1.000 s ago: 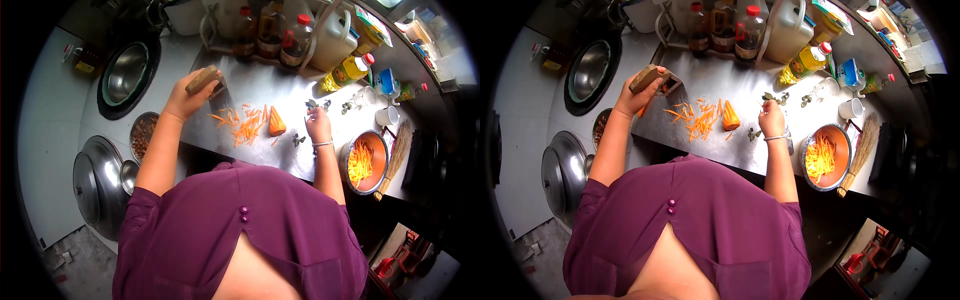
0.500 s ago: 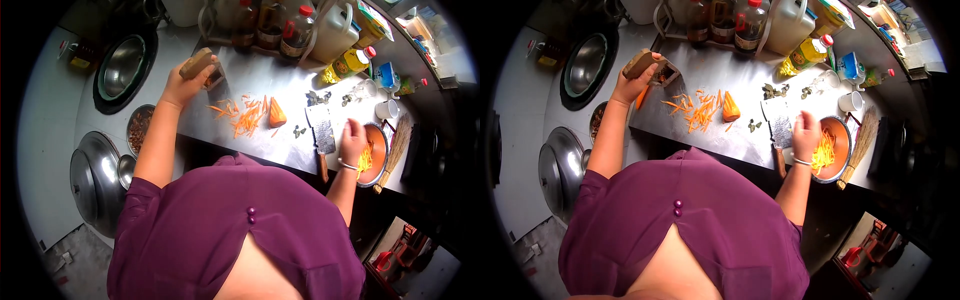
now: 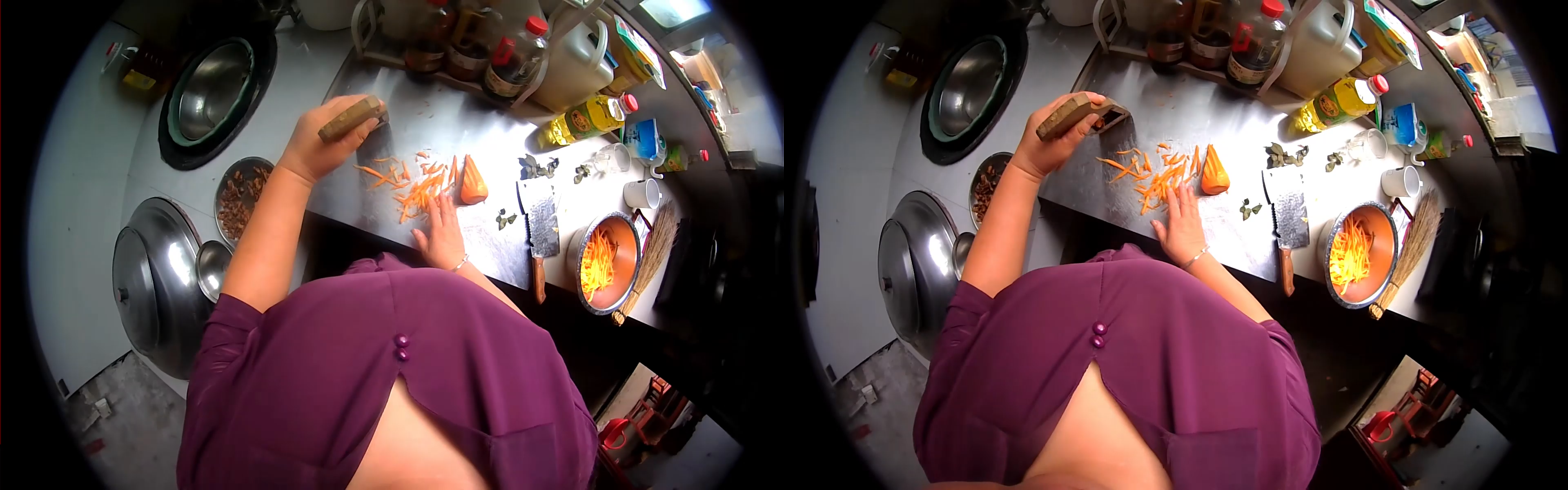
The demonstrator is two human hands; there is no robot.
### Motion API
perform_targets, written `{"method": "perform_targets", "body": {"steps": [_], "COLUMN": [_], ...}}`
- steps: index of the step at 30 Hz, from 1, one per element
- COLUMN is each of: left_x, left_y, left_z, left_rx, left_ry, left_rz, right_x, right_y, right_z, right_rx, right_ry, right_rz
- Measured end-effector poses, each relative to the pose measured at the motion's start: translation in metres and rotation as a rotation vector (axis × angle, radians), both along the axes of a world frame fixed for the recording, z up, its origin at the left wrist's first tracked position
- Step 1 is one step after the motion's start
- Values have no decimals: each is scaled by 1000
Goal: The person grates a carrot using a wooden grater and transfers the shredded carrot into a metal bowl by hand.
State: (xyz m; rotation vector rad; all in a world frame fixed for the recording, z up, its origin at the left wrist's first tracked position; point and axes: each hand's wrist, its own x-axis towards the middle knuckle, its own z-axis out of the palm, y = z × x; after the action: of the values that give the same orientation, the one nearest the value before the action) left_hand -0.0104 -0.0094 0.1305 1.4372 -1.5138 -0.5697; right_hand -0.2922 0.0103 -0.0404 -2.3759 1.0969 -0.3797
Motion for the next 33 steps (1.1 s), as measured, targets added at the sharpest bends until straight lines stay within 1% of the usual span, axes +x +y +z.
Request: {"method": "perform_targets", "body": {"steps": [1,2,3,5,6,7,9,11,13,16,18,21,25,27,31,33], "left_x": [0,0,0,4,5,7,10,13,16,19,22,24,25,24,23,20], "left_y": [1,2,2,4,5,5,4,5,5,7,7,7,5,4,5,7], "left_z": [3,8,10,9,8,8,7,8,6,3,7,9,7,9,12,15], "left_rx": [-1,-40,-78,-75,-73,-72,-69,-58,-44,-103,-93,-98,-110,-112,-88,-82], "left_ry": [4,-113,-230,-237,-244,-243,-246,-222,-200,-171,-246,-290,-294,-287,-308,-348], "left_rz": [5,-6,-14,-25,-42,-38,-62,-59,-57,-25,-81,-88,-93,-100,-127,-135], "right_x": [11,22,29,44,47,48,47,48,53,72,87,107,125,130,127,115], "right_y": [-2,-6,-15,-32,-41,-52,-68,-71,-67,-56,-47,-41,-40,-39,-40,-46], "right_z": [-1,-2,-1,3,-1,-4,-16,-25,-28,-31,-34,-6,3,8,-9,-15], "right_rx": [15,24,23,-10,-80,-144,-187,-196,-204,-135,-120,-100,-123,-139,-210,-210], "right_ry": [-82,-147,-145,-266,-276,-234,-157,-110,33,-135,-219,-67,-37,105,25,-66], "right_rz": [40,60,66,89,23,-52,-187,-201,-190,-91,-5,82,117,148,137,251]}}
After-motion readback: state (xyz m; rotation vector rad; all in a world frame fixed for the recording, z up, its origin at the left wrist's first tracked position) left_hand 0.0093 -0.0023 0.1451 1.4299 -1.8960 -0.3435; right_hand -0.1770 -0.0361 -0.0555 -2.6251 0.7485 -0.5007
